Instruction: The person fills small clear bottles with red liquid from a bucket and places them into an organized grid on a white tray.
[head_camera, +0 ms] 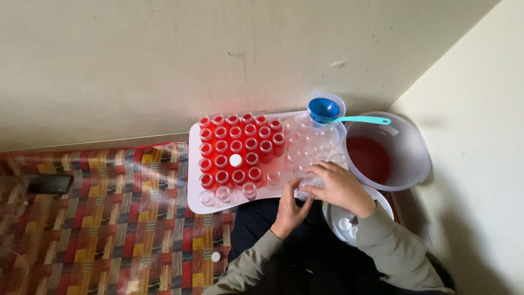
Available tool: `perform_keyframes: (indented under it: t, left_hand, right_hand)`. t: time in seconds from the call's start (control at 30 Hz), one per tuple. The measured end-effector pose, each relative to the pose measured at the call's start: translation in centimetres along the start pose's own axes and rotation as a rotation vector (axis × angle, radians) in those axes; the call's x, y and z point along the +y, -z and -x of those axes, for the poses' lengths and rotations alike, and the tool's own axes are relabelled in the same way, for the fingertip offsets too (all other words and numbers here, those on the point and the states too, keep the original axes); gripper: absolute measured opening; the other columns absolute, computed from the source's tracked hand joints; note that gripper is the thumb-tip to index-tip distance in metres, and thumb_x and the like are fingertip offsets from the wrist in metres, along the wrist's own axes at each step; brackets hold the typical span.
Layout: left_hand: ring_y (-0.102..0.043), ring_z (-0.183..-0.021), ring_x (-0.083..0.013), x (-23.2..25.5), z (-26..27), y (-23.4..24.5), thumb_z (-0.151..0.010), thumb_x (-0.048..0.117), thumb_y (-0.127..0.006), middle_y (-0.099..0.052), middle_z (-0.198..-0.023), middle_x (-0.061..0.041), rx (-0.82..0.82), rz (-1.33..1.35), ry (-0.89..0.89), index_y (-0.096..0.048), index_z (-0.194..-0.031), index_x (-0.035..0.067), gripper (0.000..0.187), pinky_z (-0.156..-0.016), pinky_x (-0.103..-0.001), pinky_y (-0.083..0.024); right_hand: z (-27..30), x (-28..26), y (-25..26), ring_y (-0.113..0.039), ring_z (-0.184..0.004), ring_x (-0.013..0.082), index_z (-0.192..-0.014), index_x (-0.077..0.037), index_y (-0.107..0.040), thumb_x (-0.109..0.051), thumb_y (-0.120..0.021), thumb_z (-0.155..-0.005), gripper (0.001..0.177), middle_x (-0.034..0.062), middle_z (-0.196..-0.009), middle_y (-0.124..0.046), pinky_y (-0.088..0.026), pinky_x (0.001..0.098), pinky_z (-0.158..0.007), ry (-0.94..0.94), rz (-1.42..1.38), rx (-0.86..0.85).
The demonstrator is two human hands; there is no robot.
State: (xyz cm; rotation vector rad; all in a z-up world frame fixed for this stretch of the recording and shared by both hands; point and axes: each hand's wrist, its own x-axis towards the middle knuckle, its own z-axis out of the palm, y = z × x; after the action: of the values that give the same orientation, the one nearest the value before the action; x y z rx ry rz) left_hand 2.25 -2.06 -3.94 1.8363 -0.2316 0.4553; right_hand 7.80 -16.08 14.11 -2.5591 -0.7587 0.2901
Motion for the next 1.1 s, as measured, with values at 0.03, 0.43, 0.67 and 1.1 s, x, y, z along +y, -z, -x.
perform_keyframes:
  t: [0.03,0.43,0.67,1.1]
  left_hand:
    - [-0.065,-0.106,-0.0392,-0.3,-0.1,-0.5,-0.085,0.013,-0.081,-0.061,-0.115,-0.016,-0.005,0.006,-0.004,-0.052,-0.134,0.002,0.057,-0.094,-0.046,-0.055]
    - [-0.049,-0.131,-0.0525,5.7,-1.0,1.7,-0.087,0.017,-0.080,-0.044,-0.142,-0.030,-0.263,-0.035,0.107,-0.031,-0.154,-0.001,0.085,-0.105,-0.059,-0.048]
    - [-0.047,-0.135,-0.0489,6.7,-0.5,3.8,-0.088,0.021,-0.078,-0.046,-0.143,-0.025,-0.345,-0.042,0.166,-0.038,-0.152,0.004,0.077,-0.107,-0.057,-0.046]
    - [-0.068,-0.106,-0.0345,10.1,-2.8,11.2,-0.085,0.027,-0.080,-0.066,-0.115,-0.012,-0.232,-0.249,0.090,-0.065,-0.130,0.014,0.049,-0.088,-0.044,-0.058]
  right_hand:
    - [0.2,1.0,-1.3,-0.071,-0.094,0.0365,-0.118,-0.009,-0.071,-0.032,-0.076,-0.087,0.039,0.0156,-0.100,-0.073,-0.057,0.0445,-0.082,-0.007,0.003,0.004]
    - [1.1,4.8,-5.0,-0.074,-0.089,0.0307,-0.118,-0.009,-0.070,-0.028,-0.072,-0.092,0.032,0.0110,-0.096,-0.072,-0.060,0.0388,-0.076,-0.061,0.081,0.128]
    - [0.8,5.0,-6.3,-0.074,-0.092,0.0287,-0.120,-0.011,-0.070,-0.030,-0.072,-0.091,0.035,0.0098,-0.096,-0.071,-0.060,0.0366,-0.078,-0.049,0.162,0.180]
    - [0.7,4.5,-6.3,-0.072,-0.090,0.0285,-0.124,-0.017,-0.067,-0.046,-0.069,-0.092,0.043,0.0064,-0.096,-0.063,-0.061,0.0400,-0.073,-0.149,0.328,0.196]
